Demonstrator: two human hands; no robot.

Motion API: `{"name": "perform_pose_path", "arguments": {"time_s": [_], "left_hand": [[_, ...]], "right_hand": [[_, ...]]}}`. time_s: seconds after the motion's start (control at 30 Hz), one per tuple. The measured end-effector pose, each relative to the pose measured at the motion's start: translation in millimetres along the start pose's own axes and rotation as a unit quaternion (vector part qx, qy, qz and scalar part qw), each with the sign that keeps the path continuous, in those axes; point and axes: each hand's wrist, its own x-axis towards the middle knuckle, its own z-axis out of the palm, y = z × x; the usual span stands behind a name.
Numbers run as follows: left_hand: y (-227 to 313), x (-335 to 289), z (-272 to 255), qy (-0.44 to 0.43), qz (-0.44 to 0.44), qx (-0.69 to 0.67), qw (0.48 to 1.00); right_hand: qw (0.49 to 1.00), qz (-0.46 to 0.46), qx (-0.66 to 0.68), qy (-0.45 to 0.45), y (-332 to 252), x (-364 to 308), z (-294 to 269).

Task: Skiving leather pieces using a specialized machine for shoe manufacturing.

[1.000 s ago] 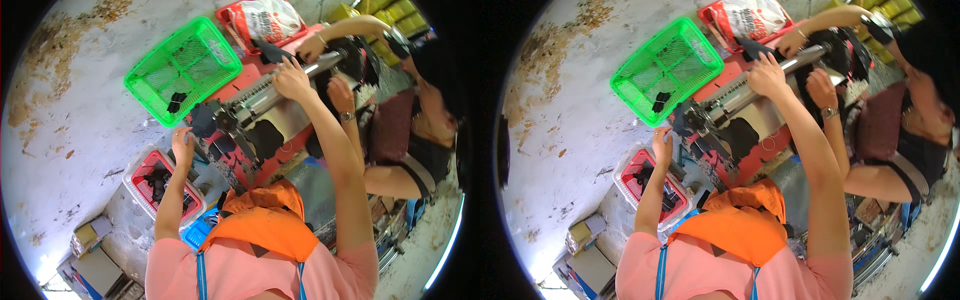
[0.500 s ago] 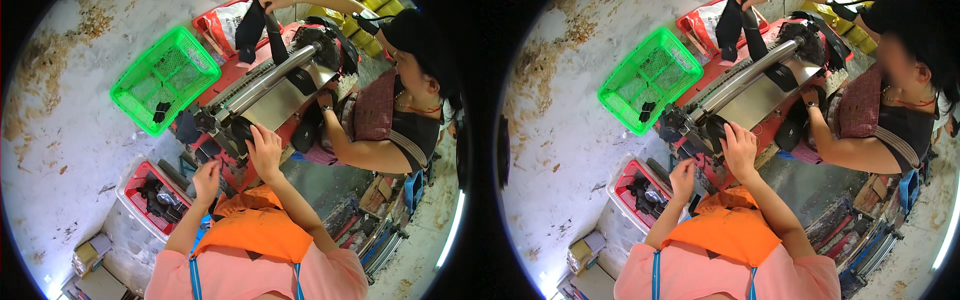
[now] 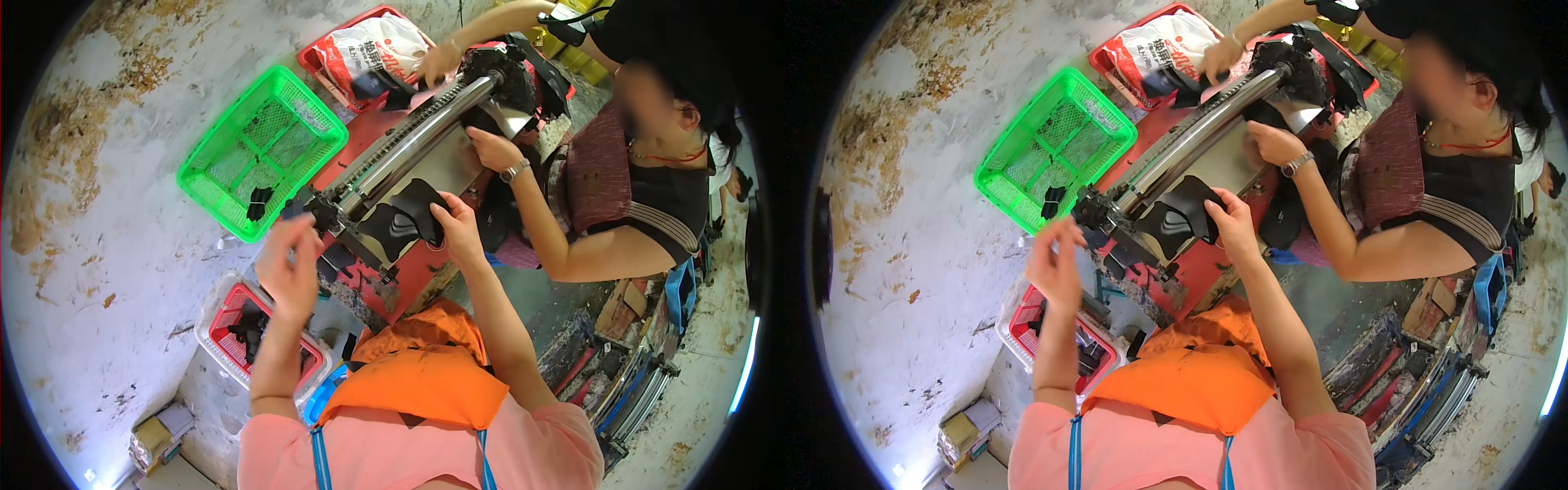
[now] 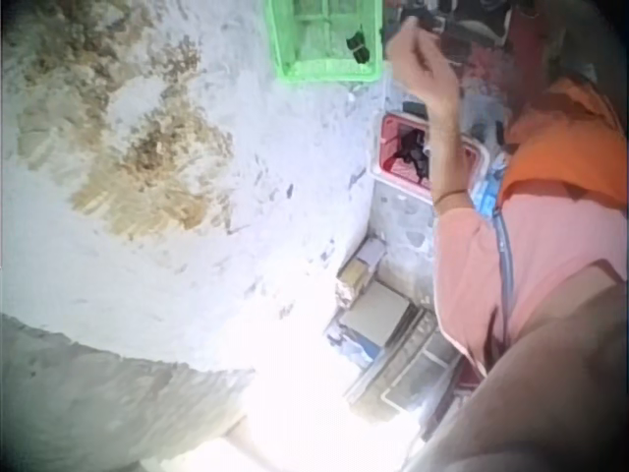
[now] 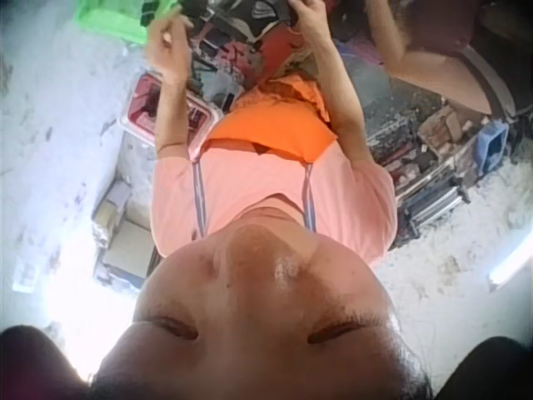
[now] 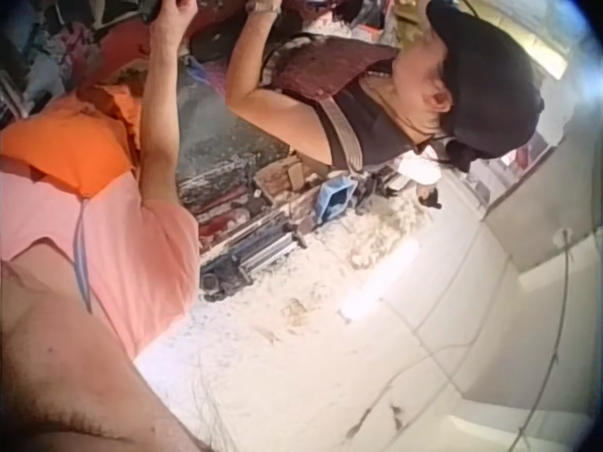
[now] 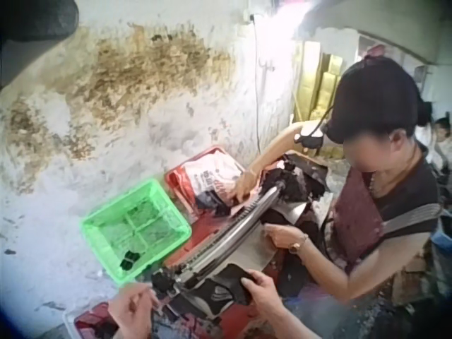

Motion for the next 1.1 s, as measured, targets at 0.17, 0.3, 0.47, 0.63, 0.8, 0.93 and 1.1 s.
{"name": "perform_pose_path", "arguments": {"time_s": [0.17,0.3,0.47,0.63,0.8,0.93,1.1], "left_hand": [[-32,102,18,-0.176,-0.035,0.064,0.982],[-99,130,50,-0.548,-0.156,0.080,0.818],[-133,126,133,-0.597,-0.176,0.007,0.782],[-138,128,148,-0.517,-0.239,0.010,0.822],[-137,159,122,-0.355,0.005,0.132,0.926],[-146,130,140,-0.566,-0.047,0.070,0.820],[-140,132,144,-0.522,-0.291,-0.043,0.801]], "right_hand": [[0.983,0.005,-0.182,-0.009,-17,14,-18],[0.890,0.006,-0.456,0.005,-36,22,-10],[0.808,0.005,-0.589,0.027,-42,48,5],[0.929,0.038,-0.352,-0.103,-43,35,-12],[0.879,0.085,-0.467,-0.043,-45,47,-26],[0.786,0.027,-0.613,-0.077,-53,65,6],[0.856,-0.054,-0.494,-0.145,-47,58,-18]]}}
